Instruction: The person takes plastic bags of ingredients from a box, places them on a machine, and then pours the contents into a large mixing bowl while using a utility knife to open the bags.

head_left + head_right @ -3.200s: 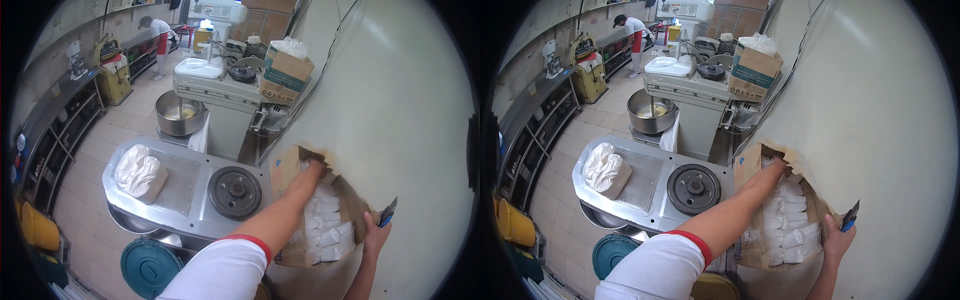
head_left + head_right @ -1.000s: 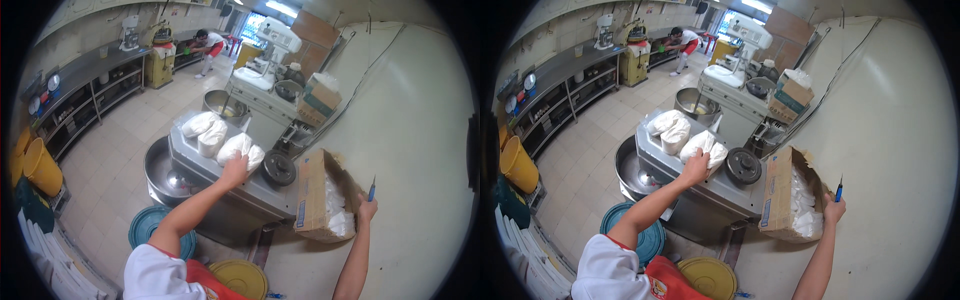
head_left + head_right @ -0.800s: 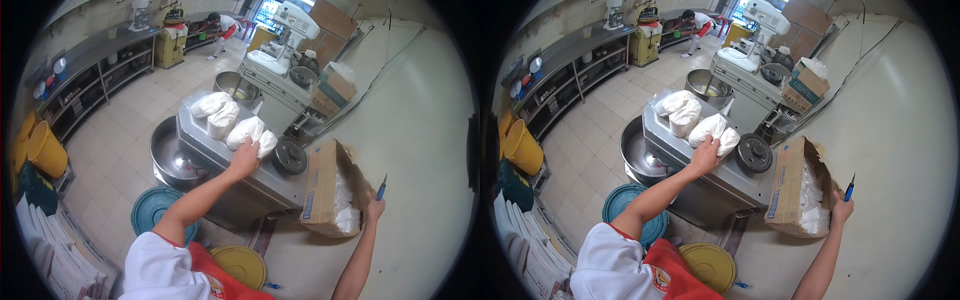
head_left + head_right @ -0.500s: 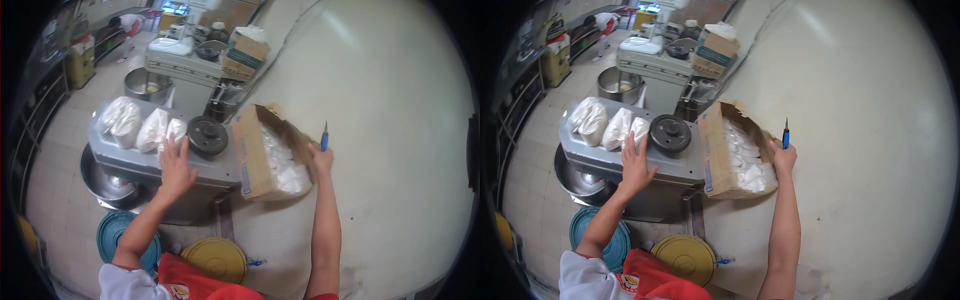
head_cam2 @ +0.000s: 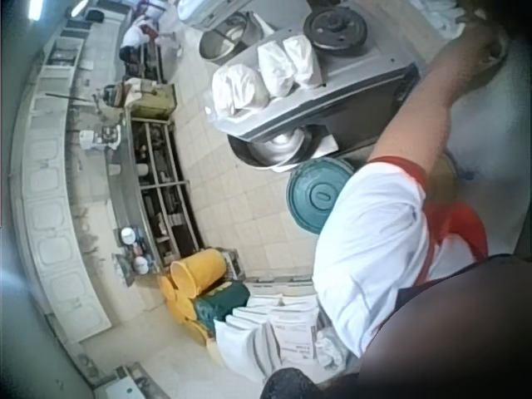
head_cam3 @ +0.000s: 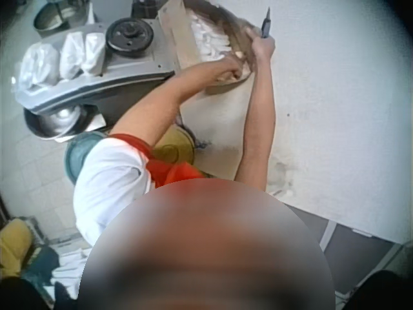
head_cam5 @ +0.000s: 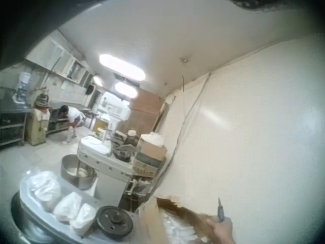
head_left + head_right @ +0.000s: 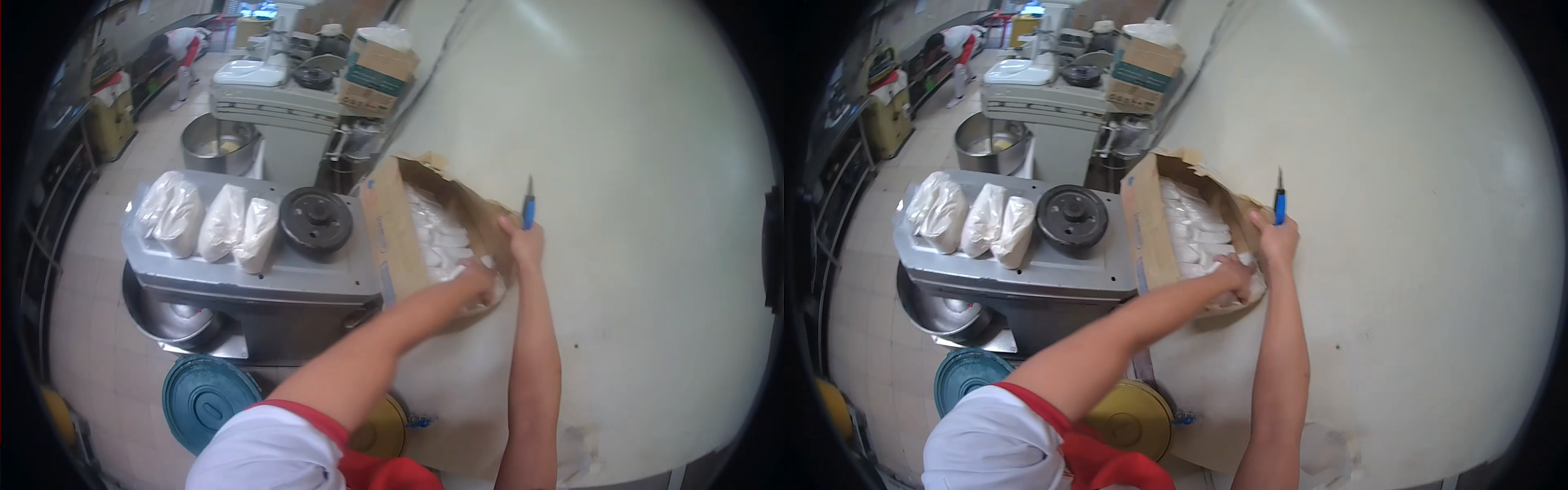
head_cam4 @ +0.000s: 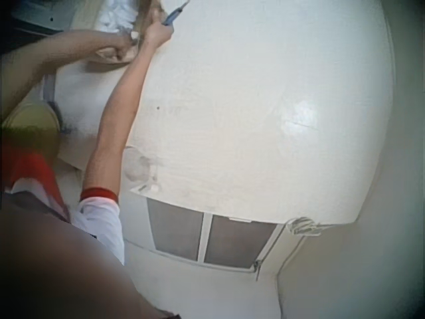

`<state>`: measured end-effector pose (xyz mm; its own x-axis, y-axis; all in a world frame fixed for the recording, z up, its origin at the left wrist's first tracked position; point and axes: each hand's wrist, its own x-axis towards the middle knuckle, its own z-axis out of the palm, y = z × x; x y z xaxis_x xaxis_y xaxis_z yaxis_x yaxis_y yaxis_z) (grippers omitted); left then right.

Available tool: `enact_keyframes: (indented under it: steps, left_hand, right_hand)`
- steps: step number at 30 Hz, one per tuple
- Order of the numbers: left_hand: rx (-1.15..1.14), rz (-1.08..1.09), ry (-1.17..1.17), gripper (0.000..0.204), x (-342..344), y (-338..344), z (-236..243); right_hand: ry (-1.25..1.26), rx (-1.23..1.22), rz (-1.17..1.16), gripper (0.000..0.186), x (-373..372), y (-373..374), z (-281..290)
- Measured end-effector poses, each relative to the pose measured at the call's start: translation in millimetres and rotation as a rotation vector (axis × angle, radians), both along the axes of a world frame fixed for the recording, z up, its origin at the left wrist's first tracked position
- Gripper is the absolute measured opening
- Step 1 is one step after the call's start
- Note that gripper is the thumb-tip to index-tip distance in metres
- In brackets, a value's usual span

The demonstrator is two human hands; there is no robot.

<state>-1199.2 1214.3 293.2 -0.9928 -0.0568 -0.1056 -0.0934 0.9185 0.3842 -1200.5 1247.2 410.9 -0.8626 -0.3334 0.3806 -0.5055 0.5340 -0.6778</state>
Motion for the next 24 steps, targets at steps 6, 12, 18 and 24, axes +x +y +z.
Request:
enact_keyframes:
  steps: [6, 12, 18, 24]
  left_hand:
    - [-0.176, 0.179, 0.181, 0.061, 0.9, 27.6, -13.6]
    - [-0.139, 0.012, 0.3, 0.034, 23.7, 24.3, -12.7]
    - [0.214, 0.171, 0.425, 0.024, 21.1, 41.6, 0.0]
    - [0.192, 0.036, 0.452, 0.022, -9.7, 18.3, -13.5]
  right_hand:
    - [0.058, -0.057, 0.004, 0.034, -41.6, 15.1, -16.5]
    - [0.011, -0.066, 0.06, 0.043, -34.4, 15.6, -9.4]
    - [0.121, 0.005, -0.037, 0.045, -40.8, 25.2, 12.6]
    - [0.071, 0.153, -0.047, 0.047, -56.0, 29.2, 1.1]
